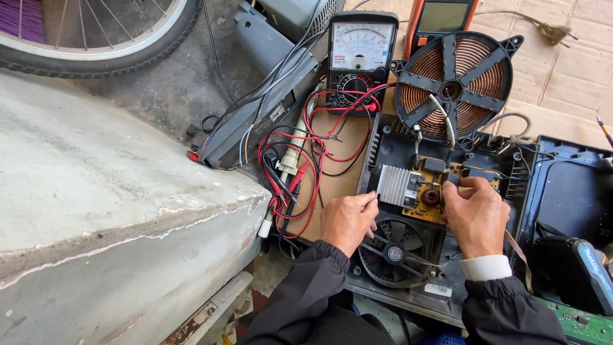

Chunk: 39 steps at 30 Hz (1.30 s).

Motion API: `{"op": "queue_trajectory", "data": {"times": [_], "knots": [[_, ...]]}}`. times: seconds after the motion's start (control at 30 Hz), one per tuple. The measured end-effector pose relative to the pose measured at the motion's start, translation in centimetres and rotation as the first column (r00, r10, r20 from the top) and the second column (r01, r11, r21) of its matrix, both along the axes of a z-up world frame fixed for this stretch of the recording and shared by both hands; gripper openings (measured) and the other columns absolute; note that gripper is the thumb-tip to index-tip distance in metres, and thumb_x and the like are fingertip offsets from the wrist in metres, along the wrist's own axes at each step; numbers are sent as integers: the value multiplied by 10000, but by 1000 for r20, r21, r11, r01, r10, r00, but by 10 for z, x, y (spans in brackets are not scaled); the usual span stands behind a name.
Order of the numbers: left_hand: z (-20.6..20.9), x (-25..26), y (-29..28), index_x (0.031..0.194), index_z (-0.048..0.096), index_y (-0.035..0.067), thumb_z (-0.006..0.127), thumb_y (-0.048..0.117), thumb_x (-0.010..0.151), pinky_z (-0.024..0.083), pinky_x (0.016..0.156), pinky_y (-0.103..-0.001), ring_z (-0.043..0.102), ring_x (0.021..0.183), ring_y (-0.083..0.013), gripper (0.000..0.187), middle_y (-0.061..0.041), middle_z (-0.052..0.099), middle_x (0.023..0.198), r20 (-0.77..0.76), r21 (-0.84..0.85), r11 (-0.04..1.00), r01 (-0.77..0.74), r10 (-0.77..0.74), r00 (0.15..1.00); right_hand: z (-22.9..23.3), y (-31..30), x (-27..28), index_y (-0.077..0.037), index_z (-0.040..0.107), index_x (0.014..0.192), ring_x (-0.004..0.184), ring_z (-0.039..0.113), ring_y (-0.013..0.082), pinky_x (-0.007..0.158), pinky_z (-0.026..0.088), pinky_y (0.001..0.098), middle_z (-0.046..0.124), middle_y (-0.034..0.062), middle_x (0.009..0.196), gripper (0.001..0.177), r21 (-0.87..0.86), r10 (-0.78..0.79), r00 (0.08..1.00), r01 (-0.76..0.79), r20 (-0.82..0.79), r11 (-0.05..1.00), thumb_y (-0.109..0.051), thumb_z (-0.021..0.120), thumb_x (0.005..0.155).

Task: The person opens a microwave oven, removes the cover, and uses a power drill to unscrew and remove a heatsink from the circuit board. They then reattach the fan assembly and connect wires to a multimeter to test the components.

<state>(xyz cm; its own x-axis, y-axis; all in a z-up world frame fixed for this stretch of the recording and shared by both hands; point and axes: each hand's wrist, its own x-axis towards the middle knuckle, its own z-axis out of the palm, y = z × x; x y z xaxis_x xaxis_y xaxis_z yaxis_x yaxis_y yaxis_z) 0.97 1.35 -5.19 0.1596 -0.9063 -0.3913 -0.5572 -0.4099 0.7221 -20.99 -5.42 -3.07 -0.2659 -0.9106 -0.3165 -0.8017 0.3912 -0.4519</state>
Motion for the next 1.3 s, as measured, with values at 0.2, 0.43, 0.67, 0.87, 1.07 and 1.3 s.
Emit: {"op": "queue_trajectory", "data": {"times": [0.2,0.43,0.67,0.87,1.07,1.3], "knots": [[0,3,-5,1311,850,283,602,349,1086,622,701,-274,757,601,-56,341,93,749,580,-6,35,998,48,-48,999,1,1,3,-34,780,1279,1117,767,377,1115,468,545,861,93,980,440,-26,-14,1000,14,-14,1000,-399,670,1059],[-11,9,-3,1111,878,283,592,346,1064,603,653,-282,764,565,-89,297,69,758,588,-49,35,996,82,-80,996,65,41,-9,18,682,1447,755,776,216,736,656,342,786,141,996,430,-104,-172,904,229,392,968,-238,706,1102],[48,0,-16,1360,846,366,550,433,1044,565,751,-297,783,711,-83,438,81,820,676,52,312,949,46,-65,997,27,91,-245,-84,696,1279,898,752,122,796,661,233,728,38,1045,291,-319,-635,550,834,542,450,-248,758,1046],[54,-4,-17,1383,842,290,629,391,1033,604,831,-237,798,664,-89,422,30,853,681,34,317,948,2,-13,999,0,60,-273,-136,521,1582,1433,613,324,1188,520,393,628,244,1528,700,344,-682,141,780,717,523,-382,727,960],[58,-5,-21,1429,815,261,634,403,1039,624,871,-224,807,661,-97,453,21,873,721,18,365,931,-12,6,1000,-22,36,-272,56,664,1387,1115,744,239,1004,631,370,757,185,1327,613,478,-499,-136,578,856,662,-443,730,1038],[53,-2,-18,1375,848,289,617,407,1043,636,784,-239,811,634,-90,422,37,877,744,18,279,960,19,-25,1000,-71,30,-292,-66,748,1279,671,583,95,598,483,241,607,5,789,609,468,-410,-224,433,884,771,-602,804,997]]}}
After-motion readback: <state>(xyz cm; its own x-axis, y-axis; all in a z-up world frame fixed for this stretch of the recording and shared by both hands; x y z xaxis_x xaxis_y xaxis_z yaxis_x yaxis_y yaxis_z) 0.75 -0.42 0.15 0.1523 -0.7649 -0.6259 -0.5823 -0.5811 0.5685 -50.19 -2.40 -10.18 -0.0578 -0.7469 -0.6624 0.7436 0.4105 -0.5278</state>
